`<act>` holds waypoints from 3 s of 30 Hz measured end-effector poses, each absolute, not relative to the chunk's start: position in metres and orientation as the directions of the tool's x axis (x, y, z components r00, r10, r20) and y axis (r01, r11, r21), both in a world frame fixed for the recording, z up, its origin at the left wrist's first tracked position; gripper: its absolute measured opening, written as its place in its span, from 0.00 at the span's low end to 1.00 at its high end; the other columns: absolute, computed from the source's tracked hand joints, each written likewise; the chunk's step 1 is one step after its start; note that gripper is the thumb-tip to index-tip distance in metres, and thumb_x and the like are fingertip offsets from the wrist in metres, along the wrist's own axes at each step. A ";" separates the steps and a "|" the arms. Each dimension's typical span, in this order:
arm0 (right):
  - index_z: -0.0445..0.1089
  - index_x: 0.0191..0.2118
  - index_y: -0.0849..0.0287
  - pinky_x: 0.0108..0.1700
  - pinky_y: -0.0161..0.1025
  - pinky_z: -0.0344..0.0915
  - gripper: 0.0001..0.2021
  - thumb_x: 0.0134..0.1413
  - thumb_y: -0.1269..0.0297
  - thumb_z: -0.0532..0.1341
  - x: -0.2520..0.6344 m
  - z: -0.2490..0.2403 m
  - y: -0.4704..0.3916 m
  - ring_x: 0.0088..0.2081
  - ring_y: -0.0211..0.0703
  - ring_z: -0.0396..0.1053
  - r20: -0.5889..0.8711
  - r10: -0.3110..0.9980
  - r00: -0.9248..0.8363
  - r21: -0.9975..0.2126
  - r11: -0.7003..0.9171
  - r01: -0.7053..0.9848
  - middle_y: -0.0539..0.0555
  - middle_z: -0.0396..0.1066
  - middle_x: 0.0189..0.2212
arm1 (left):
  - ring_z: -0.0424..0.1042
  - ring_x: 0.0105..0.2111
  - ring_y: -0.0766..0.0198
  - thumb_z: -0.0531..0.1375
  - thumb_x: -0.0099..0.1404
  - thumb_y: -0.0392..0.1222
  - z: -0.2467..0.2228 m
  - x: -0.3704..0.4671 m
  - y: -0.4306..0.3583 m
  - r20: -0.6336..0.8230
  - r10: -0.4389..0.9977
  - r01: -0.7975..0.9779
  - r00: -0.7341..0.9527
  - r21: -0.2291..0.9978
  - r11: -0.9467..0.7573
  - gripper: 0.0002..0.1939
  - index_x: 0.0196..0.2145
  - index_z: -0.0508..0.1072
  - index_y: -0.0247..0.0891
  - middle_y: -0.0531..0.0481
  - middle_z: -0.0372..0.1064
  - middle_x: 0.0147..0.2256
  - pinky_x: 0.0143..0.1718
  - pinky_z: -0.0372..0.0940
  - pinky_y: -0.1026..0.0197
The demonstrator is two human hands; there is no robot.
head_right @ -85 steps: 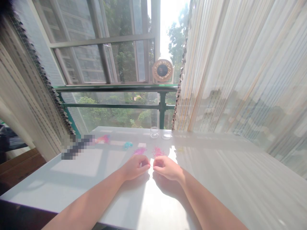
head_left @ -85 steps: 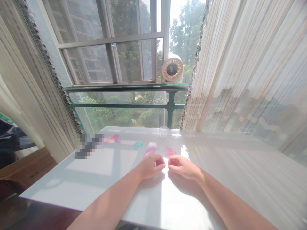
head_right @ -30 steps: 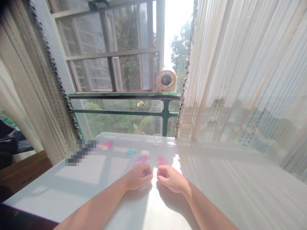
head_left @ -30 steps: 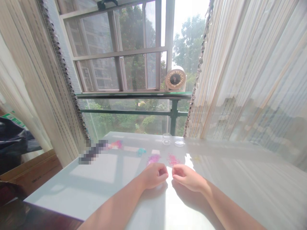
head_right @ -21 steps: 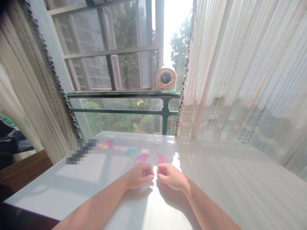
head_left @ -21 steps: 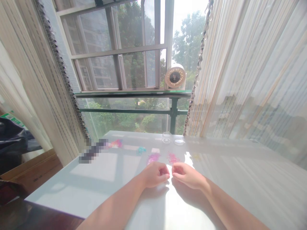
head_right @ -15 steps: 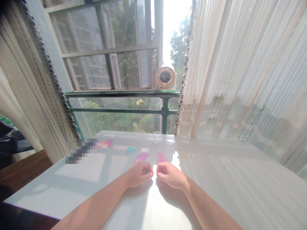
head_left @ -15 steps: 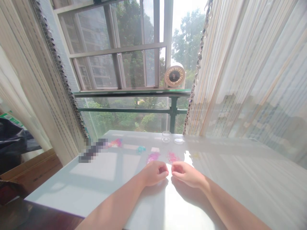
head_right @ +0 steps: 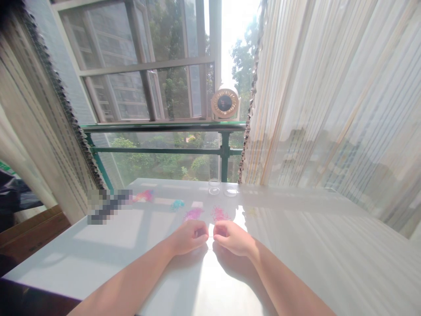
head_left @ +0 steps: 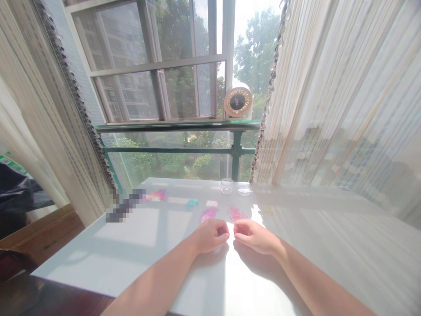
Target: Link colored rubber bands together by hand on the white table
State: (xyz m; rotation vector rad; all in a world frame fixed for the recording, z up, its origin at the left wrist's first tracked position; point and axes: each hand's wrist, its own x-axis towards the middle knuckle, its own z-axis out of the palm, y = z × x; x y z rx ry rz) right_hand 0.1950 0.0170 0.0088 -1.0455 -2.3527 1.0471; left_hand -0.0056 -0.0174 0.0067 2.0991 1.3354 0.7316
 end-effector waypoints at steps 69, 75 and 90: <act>0.63 0.28 0.58 0.25 0.34 0.61 0.10 0.55 0.58 0.55 0.199 0.000 0.021 0.20 0.36 0.64 -0.053 0.766 -0.641 -0.861 0.289 0.417 0.46 0.65 0.20 | 0.69 0.31 0.67 0.57 0.56 0.43 0.006 -0.005 -0.019 0.137 0.929 0.613 0.342 0.717 -0.332 0.08 0.32 0.74 0.39 0.53 0.73 0.30 0.33 0.61 0.66; 0.64 0.28 0.57 0.25 0.34 0.61 0.10 0.55 0.59 0.55 0.200 0.001 0.019 0.21 0.37 0.65 -0.047 0.761 -0.647 -0.834 0.327 0.444 0.46 0.65 0.20 | 0.69 0.31 0.66 0.58 0.57 0.49 0.006 -0.006 -0.018 0.105 0.937 0.632 0.332 0.713 -0.304 0.11 0.32 0.73 0.39 0.53 0.73 0.31 0.33 0.61 0.66; 0.64 0.25 0.57 0.28 0.36 0.63 0.11 0.52 0.56 0.56 0.200 0.004 0.019 0.22 0.38 0.63 -0.009 0.760 -0.650 -0.793 0.390 0.467 0.47 0.64 0.19 | 0.69 0.29 0.67 0.58 0.57 0.45 0.002 -0.007 -0.014 0.159 0.921 0.661 0.356 0.653 -0.369 0.09 0.31 0.74 0.39 0.53 0.73 0.29 0.33 0.62 0.66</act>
